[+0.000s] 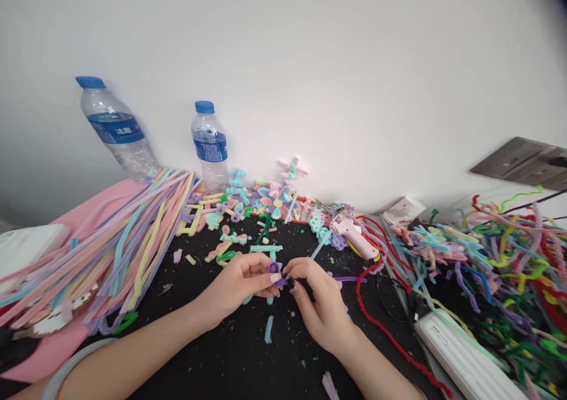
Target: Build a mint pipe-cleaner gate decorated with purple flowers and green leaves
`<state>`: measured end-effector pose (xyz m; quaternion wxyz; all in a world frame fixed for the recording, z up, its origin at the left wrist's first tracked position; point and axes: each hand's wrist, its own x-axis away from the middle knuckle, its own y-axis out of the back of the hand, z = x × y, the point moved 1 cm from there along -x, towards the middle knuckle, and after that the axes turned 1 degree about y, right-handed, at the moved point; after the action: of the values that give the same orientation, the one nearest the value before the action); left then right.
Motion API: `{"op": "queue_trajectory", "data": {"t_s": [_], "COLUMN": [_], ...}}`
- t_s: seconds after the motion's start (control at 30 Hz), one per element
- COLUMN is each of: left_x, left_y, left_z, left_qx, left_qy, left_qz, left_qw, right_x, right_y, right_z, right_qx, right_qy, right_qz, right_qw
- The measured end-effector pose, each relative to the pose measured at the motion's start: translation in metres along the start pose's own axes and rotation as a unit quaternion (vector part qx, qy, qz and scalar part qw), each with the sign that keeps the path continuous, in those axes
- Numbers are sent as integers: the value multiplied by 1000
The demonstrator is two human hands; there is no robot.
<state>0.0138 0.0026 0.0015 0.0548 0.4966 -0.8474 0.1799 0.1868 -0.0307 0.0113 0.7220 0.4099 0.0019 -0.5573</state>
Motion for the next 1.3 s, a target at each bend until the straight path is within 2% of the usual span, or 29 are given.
{"op": "queue_trajectory", "data": {"t_s": [0.37,0.63,1.1,1.3], "left_x": [0,0,0,-3], "left_y": [0,2,1,2], "left_z": [1,2,1,5], "left_qx": [-37,-18,-29,-43], "left_qy": [-16,-22,-20,-18], "left_qz": [-19,-16,-10,-9], "left_qw": [999,999,999,999], "right_x": [1,0,1,1], "right_y": [-2,-2,-2,-4], "right_z": [-4,-5,-4,-1], "right_qx": [1,-2,9,27], "right_qy": [-32,-16,-26,-6], "right_qz": [22,22,22,54], "right_qw": [999,1000,999,998]}}
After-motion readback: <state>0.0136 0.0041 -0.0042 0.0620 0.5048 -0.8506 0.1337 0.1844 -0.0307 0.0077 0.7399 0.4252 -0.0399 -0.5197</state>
